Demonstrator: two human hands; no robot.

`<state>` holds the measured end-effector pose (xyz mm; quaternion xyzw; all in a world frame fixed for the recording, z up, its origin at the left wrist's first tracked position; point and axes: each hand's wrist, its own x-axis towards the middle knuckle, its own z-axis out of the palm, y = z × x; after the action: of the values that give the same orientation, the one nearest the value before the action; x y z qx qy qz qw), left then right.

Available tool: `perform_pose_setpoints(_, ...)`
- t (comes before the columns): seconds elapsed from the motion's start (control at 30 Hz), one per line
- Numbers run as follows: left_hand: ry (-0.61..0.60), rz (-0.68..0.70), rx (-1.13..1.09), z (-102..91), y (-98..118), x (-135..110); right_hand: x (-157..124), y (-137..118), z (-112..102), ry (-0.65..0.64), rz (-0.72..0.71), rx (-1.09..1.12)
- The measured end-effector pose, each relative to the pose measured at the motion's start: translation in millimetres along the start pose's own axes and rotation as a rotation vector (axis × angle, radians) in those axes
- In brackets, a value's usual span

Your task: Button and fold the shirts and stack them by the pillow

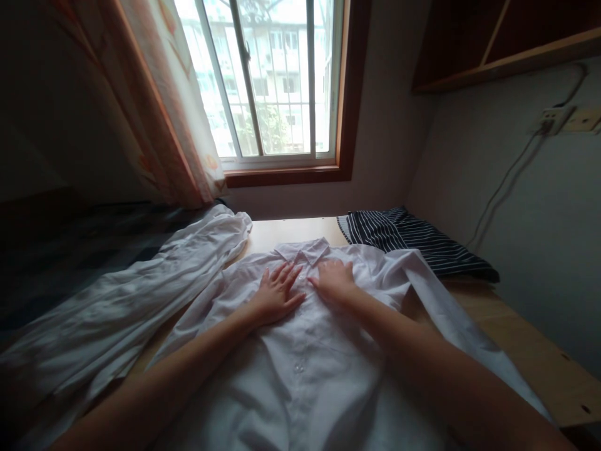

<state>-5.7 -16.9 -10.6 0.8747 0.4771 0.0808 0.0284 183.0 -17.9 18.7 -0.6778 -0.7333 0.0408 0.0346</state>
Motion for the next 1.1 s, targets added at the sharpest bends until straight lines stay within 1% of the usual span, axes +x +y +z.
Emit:
perform_pose_setpoints(0.1, 0.184, -0.015, 0.034, 3.6, -0.1, 4.9, 13.8, 0.2, -7.0, 0.169, -0.027, -0.052)
perform_pose_setpoints(0.17, 0.233, -0.021, 0.054, 4.2, -1.0, 16.2, 27.0, -1.5, -0.2, 0.226, -0.06, -0.042)
perform_pose_setpoints(0.2, 0.237, -0.04, 0.065, 4.0, -1.8, 23.3, 33.3, -2.5, 6.3, 0.217, -0.065, -0.023)
perform_pose_setpoints(0.3, 0.189, -0.149, 0.102, 3.0, -7.4, 44.4, 46.9, -3.9, 30.2, 0.157, -0.025, 0.052)
perform_pose_setpoints(0.37, 0.1, -0.2, 0.103, 2.8, -13.5, 54.7, 51.4, -2.6, 41.9, 0.137, 0.001, 0.092)
perform_pose_setpoints(0.43, 0.013, -0.211, 0.085, 2.7, -19.6, 60.9, 53.4, -0.2, 46.5, 0.111, 0.015, 0.118)
perform_pose_setpoints(0.5, -0.029, -0.215, 0.066, 2.3, -24.3, 64.0, 54.4, 2.0, 45.2, 0.073, 0.024, 0.135)
perform_pose_setpoints(0.63, -0.043, -0.239, 0.047, 0.5, -27.7, 65.4, 54.4, 3.6, 37.3, 0.012, 0.032, 0.151)
perform_pose_setpoints(0.8, -0.032, -0.266, 0.027, -0.2, -28.5, 65.8, 51.3, 4.3, 33.6, 0.004, -0.012, 0.152)
perform_pose_setpoints(0.9, -0.052, -0.269, 0.031, -1.2, -29.4, 67.3, 50.9, 5.5, 33.2, -0.007, -0.038, 0.144)
perform_pose_setpoints(1.0, -0.065, -0.295, 0.023, -2.5, -29.0, 68.6, 53.6, 7.1, 33.2, -0.016, -0.052, 0.149)
perform_pose_setpoints(1.1, -0.04, -0.318, 0.022, -2.4, -27.6, 69.2, 58.6, 8.6, 34.1, -0.023, -0.053, 0.152)
